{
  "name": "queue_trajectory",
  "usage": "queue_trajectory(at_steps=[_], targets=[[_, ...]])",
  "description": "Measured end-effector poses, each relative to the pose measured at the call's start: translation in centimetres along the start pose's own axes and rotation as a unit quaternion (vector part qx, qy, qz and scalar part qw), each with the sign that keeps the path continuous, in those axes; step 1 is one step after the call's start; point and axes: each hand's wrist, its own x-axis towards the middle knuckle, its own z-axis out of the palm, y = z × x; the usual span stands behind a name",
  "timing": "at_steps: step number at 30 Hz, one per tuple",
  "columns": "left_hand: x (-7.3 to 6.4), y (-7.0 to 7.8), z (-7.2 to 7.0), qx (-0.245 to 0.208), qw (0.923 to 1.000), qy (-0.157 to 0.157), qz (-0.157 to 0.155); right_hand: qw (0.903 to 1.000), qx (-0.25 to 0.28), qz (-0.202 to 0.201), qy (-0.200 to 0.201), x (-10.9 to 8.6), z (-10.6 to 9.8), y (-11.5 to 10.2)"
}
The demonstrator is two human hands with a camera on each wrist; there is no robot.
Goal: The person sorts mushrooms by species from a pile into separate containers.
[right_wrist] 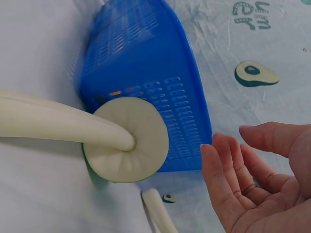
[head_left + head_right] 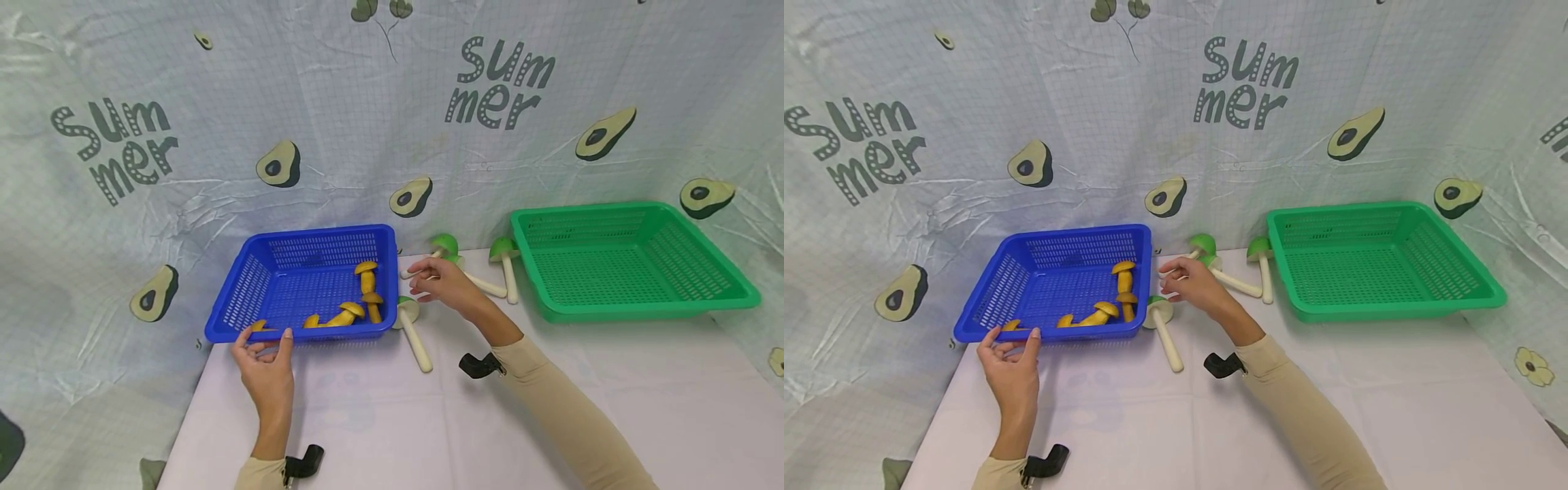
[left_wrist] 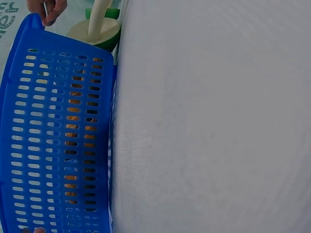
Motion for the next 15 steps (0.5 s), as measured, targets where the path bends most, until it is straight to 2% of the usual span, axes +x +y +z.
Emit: queue_trajectory(at_steps=[15], targets=[[0.0, 0.3, 0.1, 0.003, 1.0, 0.008, 0.002, 0.9993, -0.027, -0.021, 0.016, -3.0, -2.2, -0.3]])
